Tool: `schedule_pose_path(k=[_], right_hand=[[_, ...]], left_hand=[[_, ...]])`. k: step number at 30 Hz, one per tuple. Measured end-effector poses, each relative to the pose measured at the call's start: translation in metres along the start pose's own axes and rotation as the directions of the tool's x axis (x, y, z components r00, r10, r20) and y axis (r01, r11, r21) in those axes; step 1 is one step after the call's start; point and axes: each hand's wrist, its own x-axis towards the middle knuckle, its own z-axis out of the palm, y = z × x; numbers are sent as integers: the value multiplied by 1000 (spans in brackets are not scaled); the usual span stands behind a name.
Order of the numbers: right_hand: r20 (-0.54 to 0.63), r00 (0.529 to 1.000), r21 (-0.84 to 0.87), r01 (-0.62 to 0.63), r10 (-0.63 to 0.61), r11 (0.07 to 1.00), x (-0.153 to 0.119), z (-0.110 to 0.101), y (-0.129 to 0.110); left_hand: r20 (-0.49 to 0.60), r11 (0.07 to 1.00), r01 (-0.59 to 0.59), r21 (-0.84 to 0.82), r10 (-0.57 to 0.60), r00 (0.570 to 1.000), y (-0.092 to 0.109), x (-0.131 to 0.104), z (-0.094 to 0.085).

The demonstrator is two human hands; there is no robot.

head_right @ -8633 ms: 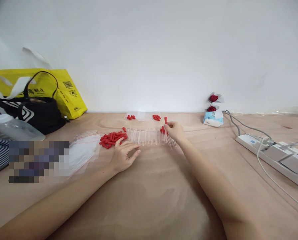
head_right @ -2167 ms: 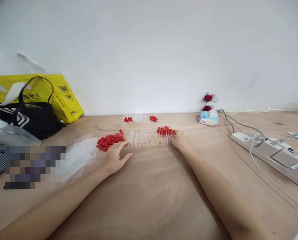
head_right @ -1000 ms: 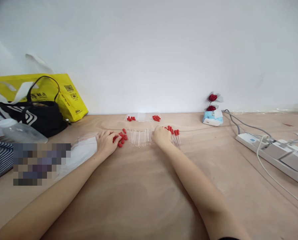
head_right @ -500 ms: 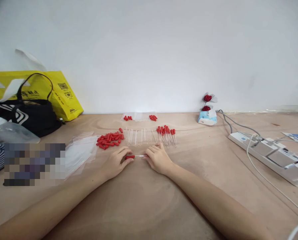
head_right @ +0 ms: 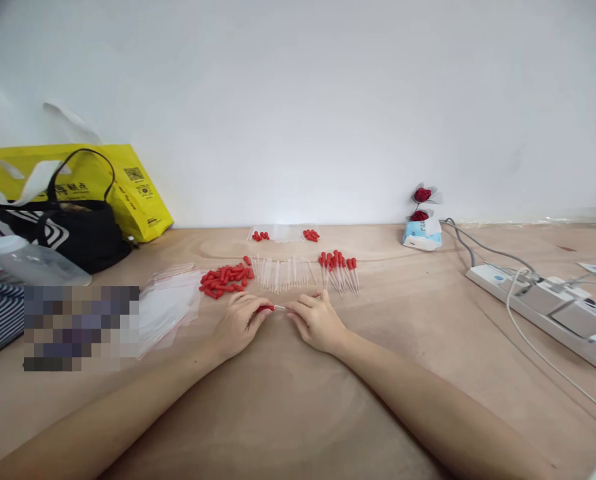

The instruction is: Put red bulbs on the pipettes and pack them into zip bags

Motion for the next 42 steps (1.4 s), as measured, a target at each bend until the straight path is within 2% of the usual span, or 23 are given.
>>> schedule_pose_path(k=[4,11,14,19,28,42], right_hand=[[-10,1000,-21,3,-3,1000,1,-2,-5],[-67,998,44,-5,8,999,2,1,-11],[-60,998,36,6,-3,999,3,1,-12],[-25,998,-25,57,-58,998,3,-3,-9],[7,989,-103,147,-147,984,4,-7,-7],[48,991,-109,133,-128,985,7,-3,-6]], left_hand=[[-11,1000,29,-6,-29,1000,0,0,2],[-24,972,133,-191,-140,990,6,3,4],[-12,966,147,-214,-153,988,7,4,3],[14,974,99,-203,-98,995,6,1,2],[-6,990,-112,-84,112,994,10,-3,1],[51,996,-84,-33,86,995,10,0,0]])
